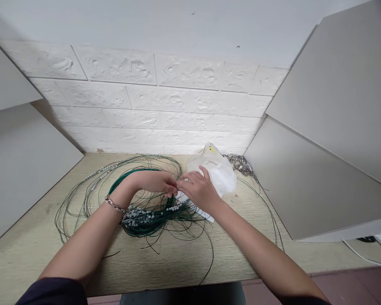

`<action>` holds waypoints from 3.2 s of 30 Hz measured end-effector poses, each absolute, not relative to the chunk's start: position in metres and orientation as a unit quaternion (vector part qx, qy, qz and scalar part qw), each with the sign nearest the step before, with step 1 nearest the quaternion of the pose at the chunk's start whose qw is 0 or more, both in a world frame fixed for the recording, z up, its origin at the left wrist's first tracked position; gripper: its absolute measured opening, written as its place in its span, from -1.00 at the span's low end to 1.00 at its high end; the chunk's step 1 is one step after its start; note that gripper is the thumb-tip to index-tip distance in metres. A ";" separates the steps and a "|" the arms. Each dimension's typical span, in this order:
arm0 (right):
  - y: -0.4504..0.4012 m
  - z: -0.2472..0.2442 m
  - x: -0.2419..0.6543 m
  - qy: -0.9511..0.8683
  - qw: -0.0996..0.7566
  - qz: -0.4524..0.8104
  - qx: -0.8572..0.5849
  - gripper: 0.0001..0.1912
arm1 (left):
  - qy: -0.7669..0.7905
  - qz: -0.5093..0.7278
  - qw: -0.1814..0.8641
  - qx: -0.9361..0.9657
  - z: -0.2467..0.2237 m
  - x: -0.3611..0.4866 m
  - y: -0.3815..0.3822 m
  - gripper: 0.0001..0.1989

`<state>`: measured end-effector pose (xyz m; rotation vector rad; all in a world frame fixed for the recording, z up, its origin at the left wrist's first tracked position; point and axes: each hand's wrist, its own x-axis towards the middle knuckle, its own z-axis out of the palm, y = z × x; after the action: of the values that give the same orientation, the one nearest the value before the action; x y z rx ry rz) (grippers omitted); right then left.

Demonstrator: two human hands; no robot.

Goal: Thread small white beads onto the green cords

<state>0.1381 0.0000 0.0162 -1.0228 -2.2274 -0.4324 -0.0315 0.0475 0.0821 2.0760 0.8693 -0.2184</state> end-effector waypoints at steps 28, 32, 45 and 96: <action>0.002 0.025 0.191 -0.855 0.308 -0.136 -0.394 -0.75 | 0.393 0.151 0.290 0.860 0.081 0.012 0.019 -0.63; 0.010 0.024 0.202 -0.843 0.341 -0.111 -0.401 -0.78 | 0.412 0.195 0.265 0.850 0.080 0.013 0.019 -0.64; 0.025 0.009 0.221 -0.813 0.385 -0.022 -0.437 -0.80 | 0.421 0.216 0.199 0.858 0.082 0.011 0.024 -0.63; 0.023 0.011 0.236 -0.767 0.386 0.086 -0.505 -0.71 | 0.415 0.200 0.205 0.864 0.052 0.045 0.059 -0.74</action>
<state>0.2357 0.0229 0.0111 -1.2853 -1.9538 0.2186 0.0451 0.0589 0.0519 2.4085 1.1558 0.5572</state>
